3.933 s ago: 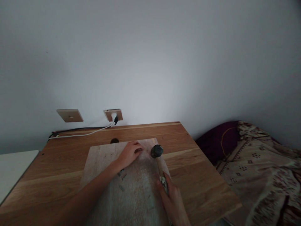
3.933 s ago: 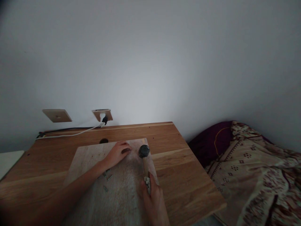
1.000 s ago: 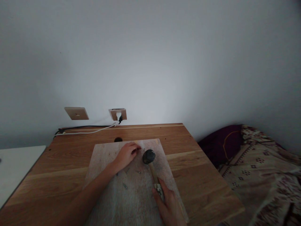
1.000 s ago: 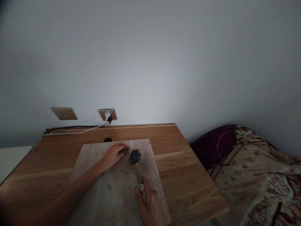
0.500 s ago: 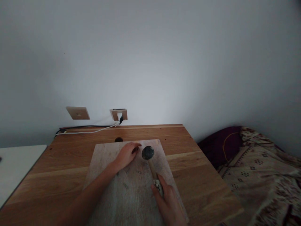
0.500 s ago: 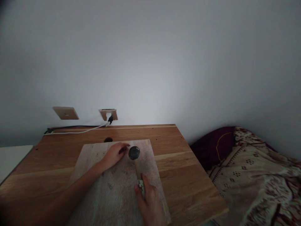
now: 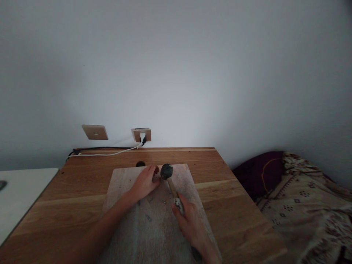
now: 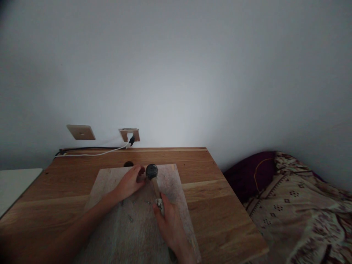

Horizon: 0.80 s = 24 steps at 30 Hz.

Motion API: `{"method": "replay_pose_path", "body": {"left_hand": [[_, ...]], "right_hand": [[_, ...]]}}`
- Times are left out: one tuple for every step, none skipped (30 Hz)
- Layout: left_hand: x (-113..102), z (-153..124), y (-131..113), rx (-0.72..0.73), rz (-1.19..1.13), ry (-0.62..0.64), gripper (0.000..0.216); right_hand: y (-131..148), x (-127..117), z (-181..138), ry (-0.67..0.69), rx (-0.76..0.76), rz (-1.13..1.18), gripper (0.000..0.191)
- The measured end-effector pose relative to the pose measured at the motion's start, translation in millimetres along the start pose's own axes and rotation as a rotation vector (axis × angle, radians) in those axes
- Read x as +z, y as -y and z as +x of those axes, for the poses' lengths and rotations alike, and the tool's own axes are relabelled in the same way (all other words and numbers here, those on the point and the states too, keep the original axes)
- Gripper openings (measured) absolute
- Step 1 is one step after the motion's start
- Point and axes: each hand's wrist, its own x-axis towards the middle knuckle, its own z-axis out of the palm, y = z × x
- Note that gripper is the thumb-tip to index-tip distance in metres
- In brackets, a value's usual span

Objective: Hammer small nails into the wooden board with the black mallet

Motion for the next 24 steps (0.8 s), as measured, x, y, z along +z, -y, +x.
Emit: {"method": "replay_pose_path", "body": {"left_hand": [[-5.0,-3.8,-1.9,0.002,0.056,-0.002,0.017],[-9.6,-7.6,-4.7,0.019,0.109,0.009,0.012],[-13.4,-11.4,-8.5,0.058,0.154,0.034,0.009],[-16.1,-14.9,-13.3,0.123,0.191,0.07,0.008],[-17.2,-17.8,-19.1,0.208,0.226,0.11,0.007],[-16.4,-20.2,-25.6,0.305,0.261,0.147,0.007],[-13.7,-21.9,-32.6,0.407,0.303,0.179,0.008],[-9.0,-22.9,-39.8,0.499,0.358,0.2,0.009],[-2.7,-23.5,-46.7,0.574,0.423,0.208,0.009],[4.9,-23.8,-53.3,0.626,0.492,0.209,0.008],[13.1,-23.7,-59.2,0.659,0.555,0.205,0.006],[21.1,-23.5,-64.2,0.679,0.607,0.2,0.004],[27.9,-23.1,-68.2,0.691,0.646,0.198,0.005],[32.9,-22.4,-71.0,0.704,0.666,0.198,0.007],[35.3,-21.4,-72.3,0.717,0.671,0.2,0.009],[34.9,-20.0,-71.7,0.724,0.661,0.199,0.009],[31.8,-18.1,-69.2,0.72,0.635,0.196,0.009],[26.2,-15.7,-64.7,0.694,0.594,0.19,0.007],[18.9,-13.0,-58.2,0.643,0.536,0.179,0.006],[10.8,-10.2,-50.1,0.565,0.47,0.16,0.007],[2.8,-7.4,-40.8,0.462,0.398,0.134,0.011],[-4.2,-5.1,-31.0,0.343,0.325,0.097,0.015],[-9.7,-3.3,-21.3,0.236,0.262,0.061,0.019],[-13.1,-2.3,-12.4,0.156,0.213,0.038,0.021]], "right_hand": [[-2.1,1.1,0.3,0.0,0.008,-0.012,0.051],[-4.2,2.4,0.5,-0.012,0.018,-0.025,0.052],[-6.2,3.6,0.5,-0.027,0.03,-0.034,0.054],[-8.0,4.8,0.3,-0.041,0.041,-0.037,0.055],[-9.4,5.5,-0.1,-0.051,0.048,-0.031,0.055],[-10.6,5.6,-0.8,-0.057,0.049,-0.018,0.056],[-11.6,5.0,-1.8,-0.06,0.046,0.002,0.057],[-12.6,3.8,-3.1,-0.067,0.043,0.022,0.057],[-13.9,2.0,-4.7,-0.081,0.041,0.041,0.057],[-15.6,0.0,-6.7,-0.098,0.038,0.055,0.056],[-18.0,-2.2,-8.8,-0.12,0.037,0.067,0.055],[-21.0,-4.2,-11.1,-0.145,0.038,0.078,0.054],[-24.5,-6.0,-13.4,-0.175,0.041,0.089,0.053],[-28.3,-7.3,-15.7,-0.206,0.046,0.099,0.052],[-32.0,-8.2,-17.7,-0.231,0.052,0.11,0.052],[-35.3,-8.6,-19.6,-0.246,0.059,0.123,0.052],[-38.1,-8.8,-21.2,-0.255,0.068,0.134,0.053],[-40.1,-8.7,-22.7,-0.258,0.077,0.142,0.054],[-41.5,-8.5,-23.9,-0.26,0.087,0.147,0.055],[-42.1,-8.2,-24.9,-0.259,0.095,0.15,0.056],[-42.2,-7.9,-25.7,-0.259,0.1,0.15,0.057],[-41.9,-7.6,-26.2,-0.259,0.103,0.148,0.057],[-41.1,-7.4,-26.6,-0.255,0.102,0.144,0.057],[-40.0,-7.1,-26.7,-0.249,0.099,0.138,0.057]]}}
